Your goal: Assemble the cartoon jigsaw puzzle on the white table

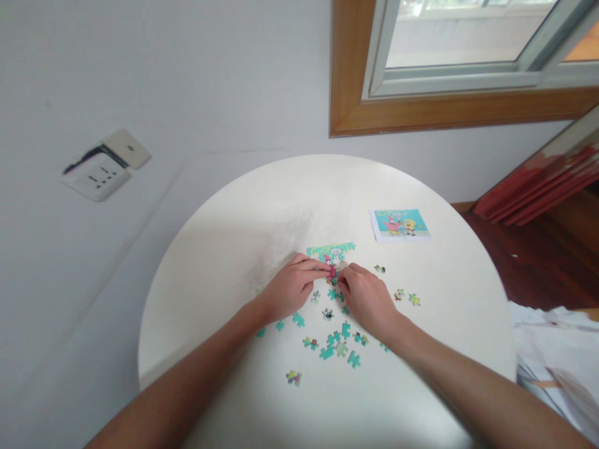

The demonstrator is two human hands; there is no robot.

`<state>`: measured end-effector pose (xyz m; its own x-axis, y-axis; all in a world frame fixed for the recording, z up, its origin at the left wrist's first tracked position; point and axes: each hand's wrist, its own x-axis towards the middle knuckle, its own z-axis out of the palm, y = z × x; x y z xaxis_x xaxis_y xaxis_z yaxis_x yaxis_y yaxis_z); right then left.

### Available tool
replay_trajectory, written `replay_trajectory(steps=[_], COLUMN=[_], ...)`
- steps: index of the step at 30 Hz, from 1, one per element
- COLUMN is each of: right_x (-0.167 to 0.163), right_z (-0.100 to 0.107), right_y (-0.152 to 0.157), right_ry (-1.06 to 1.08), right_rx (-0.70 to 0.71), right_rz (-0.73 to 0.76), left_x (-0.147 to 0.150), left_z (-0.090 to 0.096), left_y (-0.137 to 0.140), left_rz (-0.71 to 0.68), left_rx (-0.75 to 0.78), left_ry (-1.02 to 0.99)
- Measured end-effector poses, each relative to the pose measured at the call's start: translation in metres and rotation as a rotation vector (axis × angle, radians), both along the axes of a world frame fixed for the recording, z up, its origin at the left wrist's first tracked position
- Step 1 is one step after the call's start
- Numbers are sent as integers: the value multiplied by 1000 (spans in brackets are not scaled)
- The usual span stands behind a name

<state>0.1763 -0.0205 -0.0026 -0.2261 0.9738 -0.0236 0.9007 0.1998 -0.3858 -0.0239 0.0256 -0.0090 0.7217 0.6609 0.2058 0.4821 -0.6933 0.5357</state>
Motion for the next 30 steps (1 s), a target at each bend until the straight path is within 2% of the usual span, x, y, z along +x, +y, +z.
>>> replay_trajectory(steps=[8,14,19,22,26,30], right_x=[-2,-7,-7,3,25,32], right_z=[4,-2,3,7,6,5], right_y=[-1,-2,-4,0,14,21], right_ry=[0,-131,-178,-161,-135,-15], right_rx=[-6,25,8,6,0,-5], right_rz=[-5,43,82,93,31,14], left_x=[0,1,2,2,3,3], left_z=[-1,-1,0,0,1,1], left_y=[0,0,0,-1,-1,-1], left_rz=[4,12,16,17,18,20], left_rx=[-4,11,17,14,10,5], left_ry=[7,5,-2,-21,-43,-50])
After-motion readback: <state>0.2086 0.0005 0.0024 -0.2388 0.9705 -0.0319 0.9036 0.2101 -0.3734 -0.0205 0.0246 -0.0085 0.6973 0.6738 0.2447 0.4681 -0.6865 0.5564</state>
